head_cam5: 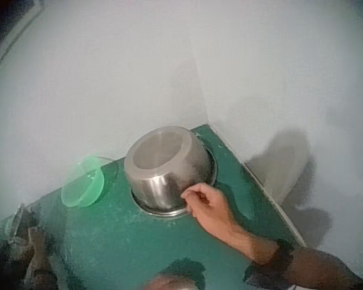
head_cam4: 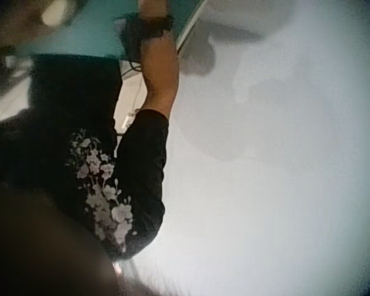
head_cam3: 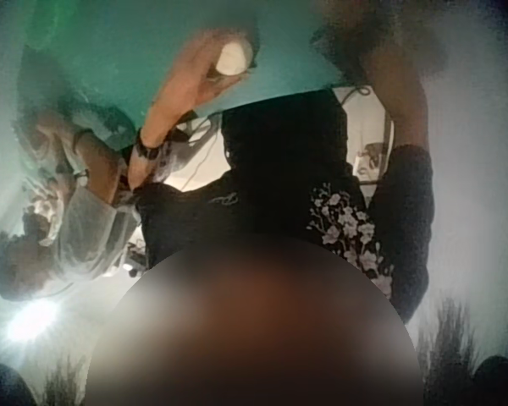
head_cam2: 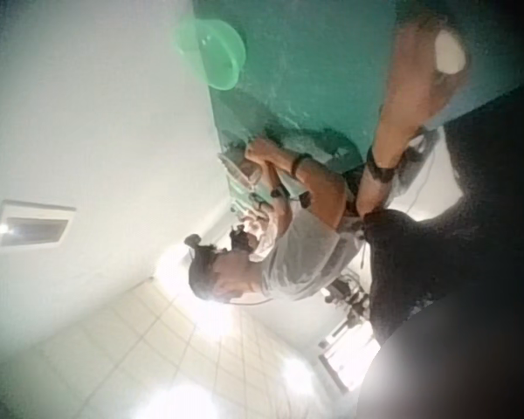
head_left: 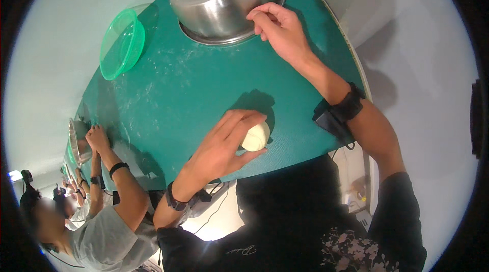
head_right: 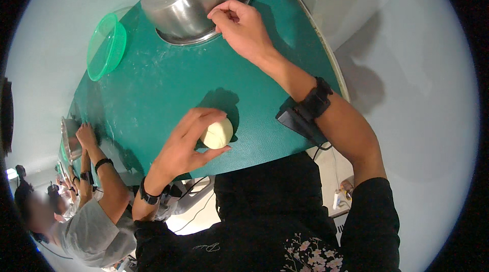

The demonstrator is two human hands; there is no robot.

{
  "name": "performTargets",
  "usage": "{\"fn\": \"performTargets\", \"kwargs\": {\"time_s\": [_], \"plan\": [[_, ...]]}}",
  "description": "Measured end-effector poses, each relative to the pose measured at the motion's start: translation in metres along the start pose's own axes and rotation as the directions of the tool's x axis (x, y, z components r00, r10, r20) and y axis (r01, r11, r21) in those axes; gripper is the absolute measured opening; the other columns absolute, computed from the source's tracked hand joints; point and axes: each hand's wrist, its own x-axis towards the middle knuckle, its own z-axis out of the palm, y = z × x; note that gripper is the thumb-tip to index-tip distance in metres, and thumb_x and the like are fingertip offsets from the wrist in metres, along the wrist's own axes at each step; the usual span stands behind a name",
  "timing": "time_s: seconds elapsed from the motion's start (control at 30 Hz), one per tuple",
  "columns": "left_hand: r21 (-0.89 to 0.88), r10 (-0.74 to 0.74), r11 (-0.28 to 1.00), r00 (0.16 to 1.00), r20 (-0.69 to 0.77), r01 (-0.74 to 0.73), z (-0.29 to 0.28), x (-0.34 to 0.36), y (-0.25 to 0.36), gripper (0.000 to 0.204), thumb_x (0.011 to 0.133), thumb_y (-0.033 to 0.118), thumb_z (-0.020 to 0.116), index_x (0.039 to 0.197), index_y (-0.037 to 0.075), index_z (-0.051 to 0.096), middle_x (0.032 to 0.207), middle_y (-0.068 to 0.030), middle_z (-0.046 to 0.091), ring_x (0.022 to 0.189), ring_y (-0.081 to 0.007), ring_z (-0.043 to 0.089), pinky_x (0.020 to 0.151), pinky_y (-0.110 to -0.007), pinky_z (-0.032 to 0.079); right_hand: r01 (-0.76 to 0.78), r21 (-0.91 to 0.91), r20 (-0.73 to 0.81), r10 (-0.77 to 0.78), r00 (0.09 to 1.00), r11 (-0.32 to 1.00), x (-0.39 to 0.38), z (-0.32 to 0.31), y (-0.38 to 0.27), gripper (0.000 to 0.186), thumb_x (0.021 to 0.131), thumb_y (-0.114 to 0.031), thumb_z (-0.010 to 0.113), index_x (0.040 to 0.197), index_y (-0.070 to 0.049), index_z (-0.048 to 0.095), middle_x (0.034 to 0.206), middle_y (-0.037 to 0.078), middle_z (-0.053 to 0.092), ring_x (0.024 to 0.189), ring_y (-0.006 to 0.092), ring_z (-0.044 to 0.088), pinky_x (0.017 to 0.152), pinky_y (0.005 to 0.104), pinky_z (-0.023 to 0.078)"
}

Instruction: Shaping small portions of dough into balls and placing them into a bowl.

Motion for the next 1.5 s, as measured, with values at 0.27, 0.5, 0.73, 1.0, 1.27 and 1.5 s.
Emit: {"fn": "performTargets", "kwargs": {"time_s": [0.27,0.5,0.73,1.0,1.27,1.5], "plan": [[0.180,-0.027,0.983,0.999,-0.039,0.034,-0.034,0.009,0.027,0.071,0.080,0.015,0.096,0.143,0.003,0.064,0.136,-0.0167,0.068,0.118,-0.0402,0.068,0.100,-0.048,0.058,0.001,-0.024,0.021,0.000,1.000,1.000,-0.001,-0.003,0.000,0.021,0.109,-0.024,0.069,0.113,-0.005,0.078,0.085,-0.001,0.067,0.076,0.0078,0.058,0.069,0.0260,0.048],[0.283,-0.063,0.957,0.998,-0.007,0.062,-0.008,0.010,0.005,0.073,0.082,0.016,0.095,0.146,0.004,0.061,0.137,-0.0177,0.066,0.119,-0.0404,0.067,0.098,-0.049,0.058,0.015,-0.021,0.036,-0.014,0.999,1.000,0.000,-0.004,0.002,0.020,0.110,-0.022,0.068,0.114,-0.005,0.078,0.086,-0.001,0.067,0.078,0.0079,0.059,0.070,0.0260,0.049],[0.072,-0.032,0.996,0.988,-0.152,0.043,-0.020,0.002,0.000,0.077,0.078,0.017,0.098,0.146,0.007,0.062,0.138,-0.0185,0.066,0.124,-0.0396,0.068,0.102,-0.048,0.058,0.039,-0.032,0.018,-0.038,0.999,0.999,0.002,-0.006,0.003,0.025,0.104,-0.023,0.073,0.110,0.000,0.079,0.086,0.003,0.074,0.080,0.0102,0.069,0.069,0.0286,0.054],[0.151,-0.073,0.984,0.985,-0.155,0.097,-0.024,-0.002,0.004,0.084,0.077,0.022,0.100,0.149,0.006,0.060,0.147,-0.0190,0.062,0.132,-0.0403,0.064,0.110,-0.048,0.053,0.019,-0.039,0.038,-0.018,0.999,0.999,0.002,-0.004,0.005,0.025,0.104,-0.024,0.074,0.110,-0.001,0.080,0.087,0.003,0.075,0.079,0.0097,0.069,0.070,0.0287,0.054],[0.181,-0.101,0.977,0.992,-0.080,0.114,-0.011,-0.008,-0.010,0.074,0.076,0.020,0.100,0.140,0.005,0.066,0.143,-0.0168,0.068,0.123,-0.0400,0.067,0.099,-0.047,0.059,-0.009,-0.065,0.057,0.012,0.998,0.998,0.001,-0.003,0.004,0.027,0.103,-0.026,0.074,0.109,-0.001,0.079,0.086,0.002,0.073,0.080,0.0092,0.068,0.070,0.0286,0.053],[0.104,-0.095,0.987,0.970,-0.224,0.121,-0.027,-0.009,0.009,0.071,0.072,0.016,0.103,0.134,0.006,0.072,0.133,-0.0157,0.076,0.119,-0.0375,0.074,0.101,-0.047,0.060,0.015,-0.103,0.069,-0.008,0.998,0.995,0.001,-0.006,0.002,0.028,0.103,-0.027,0.074,0.108,0.000,0.079,0.086,0.003,0.074,0.080,0.0097,0.068,0.071,0.0291,0.054]]}}
